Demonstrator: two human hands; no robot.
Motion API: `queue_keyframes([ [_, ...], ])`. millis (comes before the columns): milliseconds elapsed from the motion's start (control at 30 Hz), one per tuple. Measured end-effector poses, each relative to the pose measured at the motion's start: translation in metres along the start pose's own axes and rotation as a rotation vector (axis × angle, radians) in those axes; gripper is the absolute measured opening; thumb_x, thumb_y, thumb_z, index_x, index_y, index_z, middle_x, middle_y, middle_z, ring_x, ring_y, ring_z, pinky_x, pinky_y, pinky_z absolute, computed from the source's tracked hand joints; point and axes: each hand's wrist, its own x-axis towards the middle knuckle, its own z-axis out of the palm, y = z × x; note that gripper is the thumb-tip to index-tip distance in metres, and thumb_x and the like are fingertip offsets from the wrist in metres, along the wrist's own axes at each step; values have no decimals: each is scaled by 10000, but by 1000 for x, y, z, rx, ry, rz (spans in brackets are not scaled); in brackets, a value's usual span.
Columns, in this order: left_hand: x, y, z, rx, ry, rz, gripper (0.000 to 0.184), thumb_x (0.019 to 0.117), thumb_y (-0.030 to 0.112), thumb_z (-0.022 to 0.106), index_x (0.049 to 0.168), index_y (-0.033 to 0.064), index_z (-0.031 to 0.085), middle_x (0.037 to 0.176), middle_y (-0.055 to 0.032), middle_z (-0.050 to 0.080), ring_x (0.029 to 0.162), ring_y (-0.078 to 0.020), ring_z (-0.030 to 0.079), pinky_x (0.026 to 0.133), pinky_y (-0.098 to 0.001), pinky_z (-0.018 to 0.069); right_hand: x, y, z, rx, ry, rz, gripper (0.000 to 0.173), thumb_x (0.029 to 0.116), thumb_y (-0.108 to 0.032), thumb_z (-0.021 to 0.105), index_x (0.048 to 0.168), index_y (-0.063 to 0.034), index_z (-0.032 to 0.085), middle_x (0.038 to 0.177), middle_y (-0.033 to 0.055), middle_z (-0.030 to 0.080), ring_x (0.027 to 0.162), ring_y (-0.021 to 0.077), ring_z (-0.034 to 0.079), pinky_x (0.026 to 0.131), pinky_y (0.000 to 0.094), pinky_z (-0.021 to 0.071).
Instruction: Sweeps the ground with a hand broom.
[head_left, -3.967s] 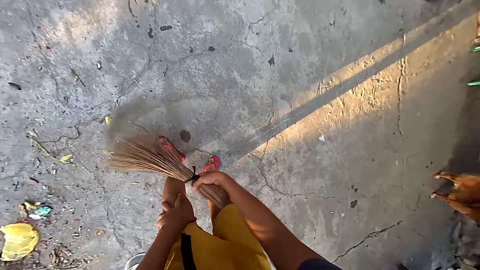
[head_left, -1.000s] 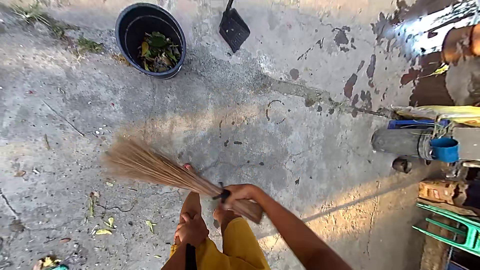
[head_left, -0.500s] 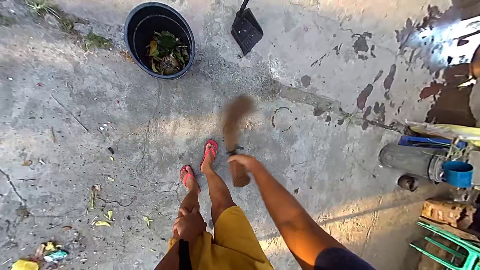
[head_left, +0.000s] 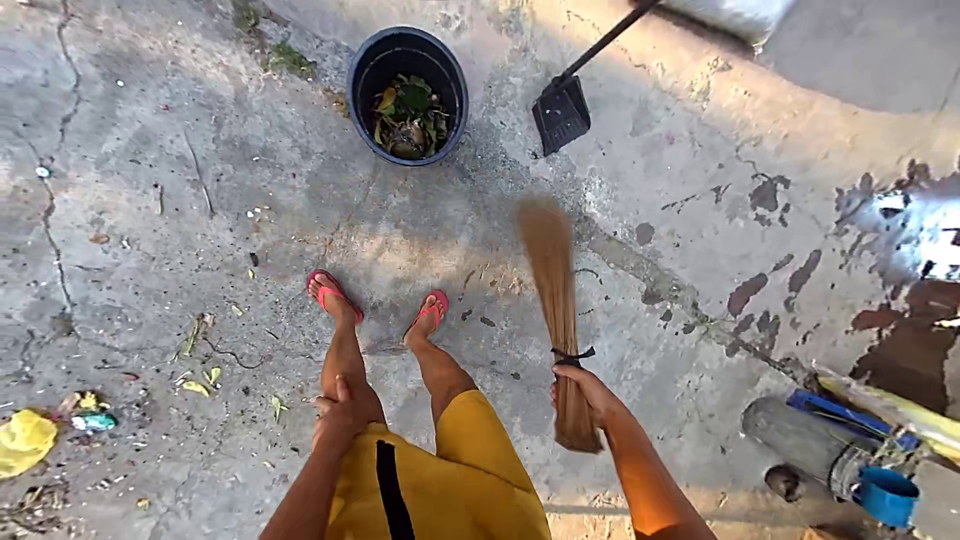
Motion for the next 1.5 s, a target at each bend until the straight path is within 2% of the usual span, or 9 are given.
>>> queue_keyframes([
  [167,140,-31,75,186,262,-131,1405,557,690,877,1658,208,150,1544,-379,333,1159,-546,592,852,-685,529,56,20,207,-175,-280,18,327,1008,-236,525,1260,-32,567,971,110,671,831,191,658,758,404,577],
  [300,147,-48,39,151,192,-83,1152,779,585,773,1665,240,122,1537,-355,363,1169,-502,613,897,-649,527,55,12,374,-608,-740,262,193,1005,-283,547,1071,-102,555,787,36,616,674,147,629,656,341,569],
  [367,153,-61,15,118,181,-64,1164,760,609,782,1662,252,138,1527,-336,392,1177,-481,617,900,-632,540,44,-8,384,-626,-822,251,135,981,-237,557,1026,-110,550,705,29,597,596,150,608,581,336,559],
  [567,113,-63,-74,147,70,4,1094,841,547,725,1660,136,128,1553,-330,376,1251,-503,568,964,-663,493,-59,-25,239,-542,-534,117,766,811,-160,747,1466,-73,360,981,165,688,792,293,713,742,473,622],
  [667,149,-80,-79,151,158,7,1124,761,608,765,1650,216,201,1479,-308,459,1126,-459,645,849,-622,560,-77,-15,207,-208,-246,133,488,885,-194,612,1338,-92,462,785,104,654,666,248,693,669,442,627],
  [833,166,-97,-117,116,173,27,995,801,573,732,1614,210,288,1421,-263,522,1084,-412,675,817,-578,584,3,-69,370,179,-123,-92,263,1057,-267,378,989,-84,555,727,34,636,633,138,649,602,322,585],
  [1033,177,-100,-146,55,116,22,1104,709,648,781,1608,213,312,1418,-258,538,1097,-405,673,832,-581,580,43,-89,612,-746,-643,260,167,984,-243,559,1054,-92,559,782,44,618,660,157,623,640,351,569],
  [1333,170,-91,-185,62,6,83,1032,799,576,733,1604,108,288,1458,-306,488,1181,-465,620,891,-624,544,-68,-177,501,-593,-607,1,433,865,-146,683,1236,-71,473,757,90,658,621,239,692,632,423,634],
  [1500,187,-77,-199,7,45,27,1079,710,597,794,1584,158,337,1406,-261,544,1111,-409,666,830,-582,582,-14,-202,572,-381,-270,-78,304,1007,-182,592,1254,-21,518,873,113,649,736,211,667,710,397,599],
])
